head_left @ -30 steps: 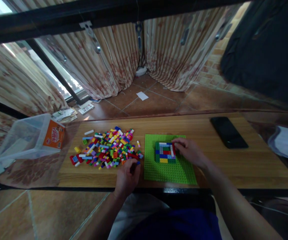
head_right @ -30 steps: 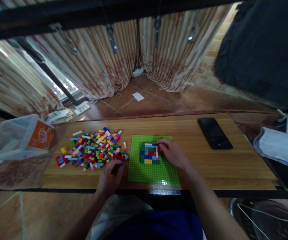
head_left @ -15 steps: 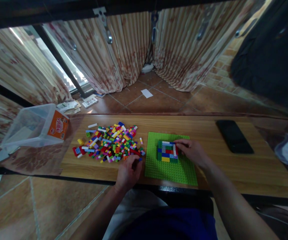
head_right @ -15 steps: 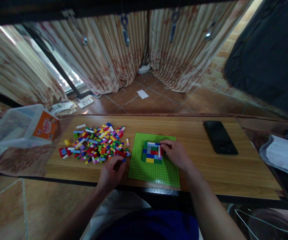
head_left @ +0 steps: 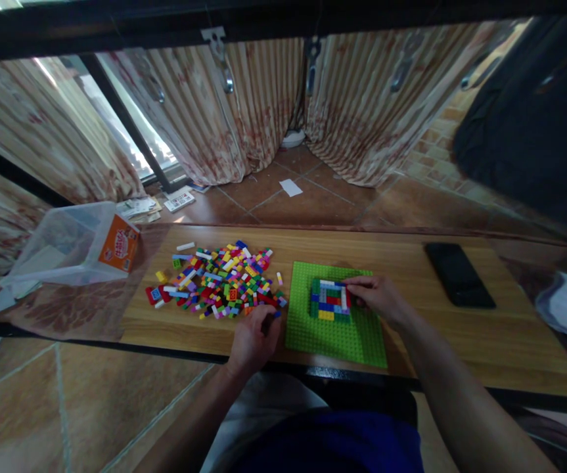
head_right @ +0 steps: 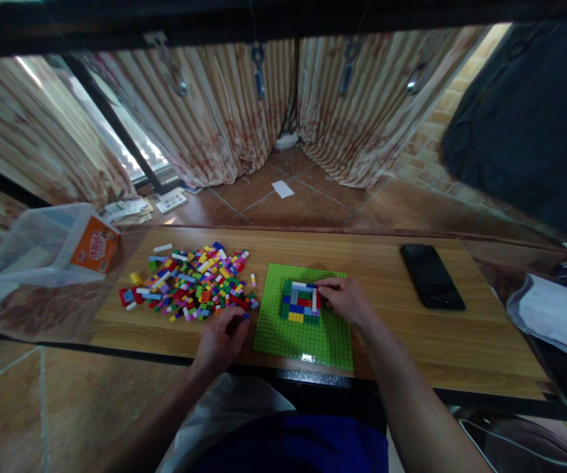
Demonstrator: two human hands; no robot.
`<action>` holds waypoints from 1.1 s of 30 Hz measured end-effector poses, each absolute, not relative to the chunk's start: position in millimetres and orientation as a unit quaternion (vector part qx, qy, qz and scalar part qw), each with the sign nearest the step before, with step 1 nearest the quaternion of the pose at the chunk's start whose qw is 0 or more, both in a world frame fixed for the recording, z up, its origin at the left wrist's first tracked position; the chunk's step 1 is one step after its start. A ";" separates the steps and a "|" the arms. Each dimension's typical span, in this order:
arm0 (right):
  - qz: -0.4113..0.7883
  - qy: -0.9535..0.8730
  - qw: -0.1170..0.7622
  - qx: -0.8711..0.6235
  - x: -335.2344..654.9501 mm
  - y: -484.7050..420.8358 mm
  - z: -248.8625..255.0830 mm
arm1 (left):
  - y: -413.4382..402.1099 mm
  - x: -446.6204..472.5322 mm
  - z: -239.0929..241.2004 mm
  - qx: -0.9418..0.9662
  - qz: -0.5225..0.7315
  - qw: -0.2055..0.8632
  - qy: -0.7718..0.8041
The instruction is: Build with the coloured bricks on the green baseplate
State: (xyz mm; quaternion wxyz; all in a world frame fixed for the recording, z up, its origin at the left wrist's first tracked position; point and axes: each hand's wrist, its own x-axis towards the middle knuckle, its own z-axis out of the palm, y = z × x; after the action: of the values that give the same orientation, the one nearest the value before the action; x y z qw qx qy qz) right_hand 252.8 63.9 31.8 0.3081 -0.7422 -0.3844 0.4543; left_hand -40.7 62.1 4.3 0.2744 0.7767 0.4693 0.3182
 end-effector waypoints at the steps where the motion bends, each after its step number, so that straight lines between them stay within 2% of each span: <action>1: 0.455 -0.380 0.308 -0.744 252.4 64.1 31.9 | 62.1 -40.7 4.2 0.777 0.318 0.272 0.469; 19: 0.490 -0.321 0.288 -0.758 251.7 71.5 35.5 | 62.0 -41.0 3.2 0.782 0.309 0.273 0.468; 33: 0.476 -0.390 0.308 -0.726 258.5 59.0 27.3 | 60.8 -40.1 6.3 0.784 0.309 0.269 0.466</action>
State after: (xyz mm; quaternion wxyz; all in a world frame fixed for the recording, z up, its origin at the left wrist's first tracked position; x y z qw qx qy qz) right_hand 258.5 59.0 27.3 0.3083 -0.7256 -0.3903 0.4756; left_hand -40.1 60.8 6.3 0.2693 0.7840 0.4662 0.3090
